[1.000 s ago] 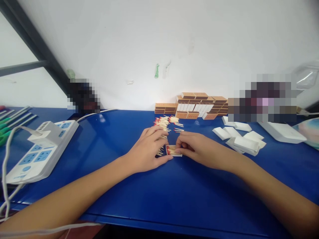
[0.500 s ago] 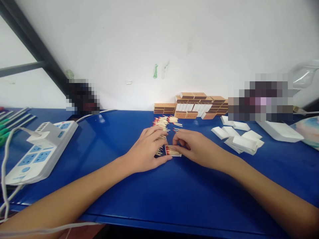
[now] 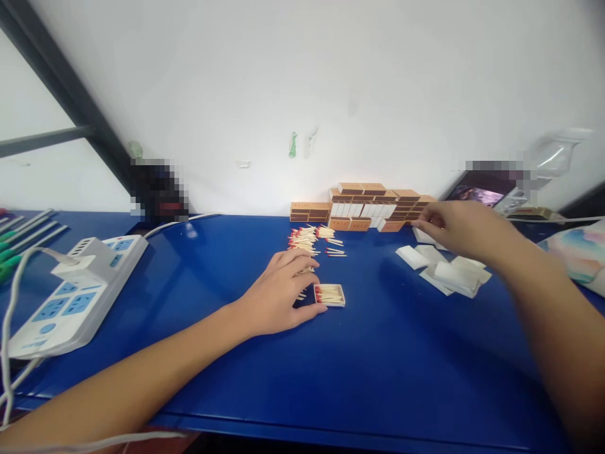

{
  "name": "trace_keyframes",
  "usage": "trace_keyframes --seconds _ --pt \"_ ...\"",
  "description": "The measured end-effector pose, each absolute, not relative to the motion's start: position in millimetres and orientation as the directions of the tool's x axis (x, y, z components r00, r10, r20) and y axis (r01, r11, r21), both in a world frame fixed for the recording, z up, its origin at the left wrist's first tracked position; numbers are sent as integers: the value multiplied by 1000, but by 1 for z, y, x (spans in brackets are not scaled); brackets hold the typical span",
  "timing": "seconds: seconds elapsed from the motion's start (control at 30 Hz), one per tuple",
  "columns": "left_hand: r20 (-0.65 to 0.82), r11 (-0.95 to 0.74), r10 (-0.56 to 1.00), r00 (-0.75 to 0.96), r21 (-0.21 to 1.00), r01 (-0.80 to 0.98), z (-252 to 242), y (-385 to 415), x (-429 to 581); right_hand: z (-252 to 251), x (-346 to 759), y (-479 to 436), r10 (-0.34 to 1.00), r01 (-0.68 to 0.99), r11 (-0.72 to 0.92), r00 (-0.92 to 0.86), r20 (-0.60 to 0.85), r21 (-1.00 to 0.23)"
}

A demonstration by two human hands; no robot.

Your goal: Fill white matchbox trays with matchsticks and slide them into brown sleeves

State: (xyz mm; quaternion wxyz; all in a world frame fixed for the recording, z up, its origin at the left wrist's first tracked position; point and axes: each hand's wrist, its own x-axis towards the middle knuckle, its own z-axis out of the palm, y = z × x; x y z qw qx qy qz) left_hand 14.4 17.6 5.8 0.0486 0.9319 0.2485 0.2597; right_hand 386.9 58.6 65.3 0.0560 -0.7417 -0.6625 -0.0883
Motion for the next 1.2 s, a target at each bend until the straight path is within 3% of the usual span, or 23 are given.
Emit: trace_keyframes --seconds 0.13,0.33,0.4,0.53,0.6,0.77,1.2 --pt "491 -875 479 728 200 441 6 16 15 60 412 64 979 987 -161 159 127 6" --pt "468 -862 506 725 236 449 7 15 16 61 400 60 998 993 -61 60 -15 -97" --pt "460 -861 507 729 245 445 7 15 16 64 395 58 998 997 -52 54 22 -64" --pt "492 -861 506 708 247 444 8 16 16 66 394 58 970 983 -185 182 159 3" --pt "486 -859 511 709 249 448 8 17 16 66 394 61 941 967 -249 255 224 -53" --pt "504 -851 522 688 264 453 9 20 15 60 388 84 827 882 -307 433 359 -357" --pt "490 -844 534 689 255 472 7 25 13 39 386 106 788 833 -264 477 390 -487"
